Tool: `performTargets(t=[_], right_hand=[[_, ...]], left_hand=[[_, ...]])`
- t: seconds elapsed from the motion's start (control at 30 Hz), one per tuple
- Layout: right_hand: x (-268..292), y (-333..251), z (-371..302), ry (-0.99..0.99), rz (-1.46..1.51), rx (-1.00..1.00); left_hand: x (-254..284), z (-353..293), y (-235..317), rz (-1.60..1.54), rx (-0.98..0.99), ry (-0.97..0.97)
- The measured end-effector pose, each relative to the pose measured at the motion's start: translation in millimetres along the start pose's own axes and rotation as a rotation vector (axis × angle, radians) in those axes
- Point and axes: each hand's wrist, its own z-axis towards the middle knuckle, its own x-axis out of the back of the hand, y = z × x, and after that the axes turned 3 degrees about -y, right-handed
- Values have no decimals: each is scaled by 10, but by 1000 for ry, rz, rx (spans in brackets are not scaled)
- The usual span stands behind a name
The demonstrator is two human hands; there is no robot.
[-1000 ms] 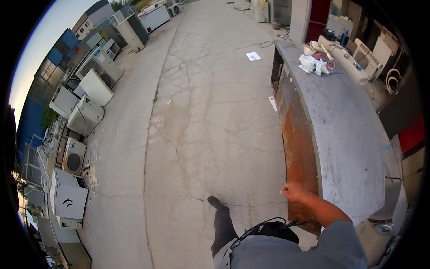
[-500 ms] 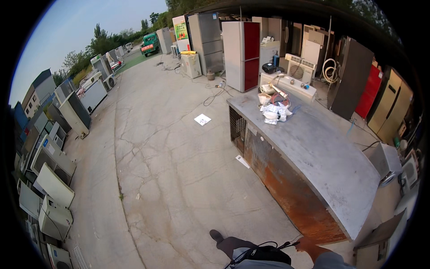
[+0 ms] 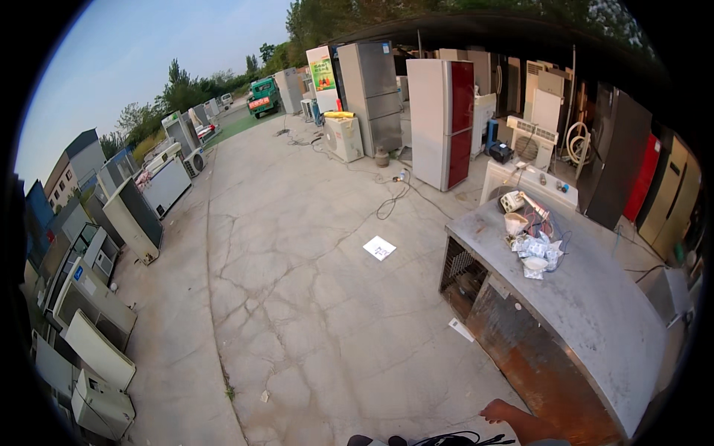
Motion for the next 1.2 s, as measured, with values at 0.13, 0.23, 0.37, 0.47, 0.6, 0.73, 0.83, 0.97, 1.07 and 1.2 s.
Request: performTargets(t=[0.13,0.23,0.37,0.47,0.6,0.73,0.83,0.97,1.07,1.2], right_hand=[[1009,-2175,-17,285,300,442],[1368,-3785,22,449,114,732],[1281,-5856,-542,107,278,664],[1205,-7096,-945,121,-220,1067],[1304,-8505,-997,584,-603,1473],[1737,-9606,-389,728,-608,1649],[2222,-10396,147,432,-834,1449],[2882,-11421,384,254,-782,1523],[3431,-12351,451,226,-873,1514],[4021,-13638,733,271,-1068,1540]], left_hand=[[49,181,968,-169,87,27],[188,418,1965,-257,108,62],[170,673,4120,-215,-208,-116],[-59,289,6438,285,-425,-168],[-824,-885,8912,965,-1162,-135],[-1580,-1503,10589,1142,-1325,-519],[-1932,-1457,11529,1296,-1265,-561],[-1962,-1306,12655,977,-1356,-678],[-2033,-1461,13564,861,-1293,-690],[-2103,-1252,14683,647,-1257,-742]])
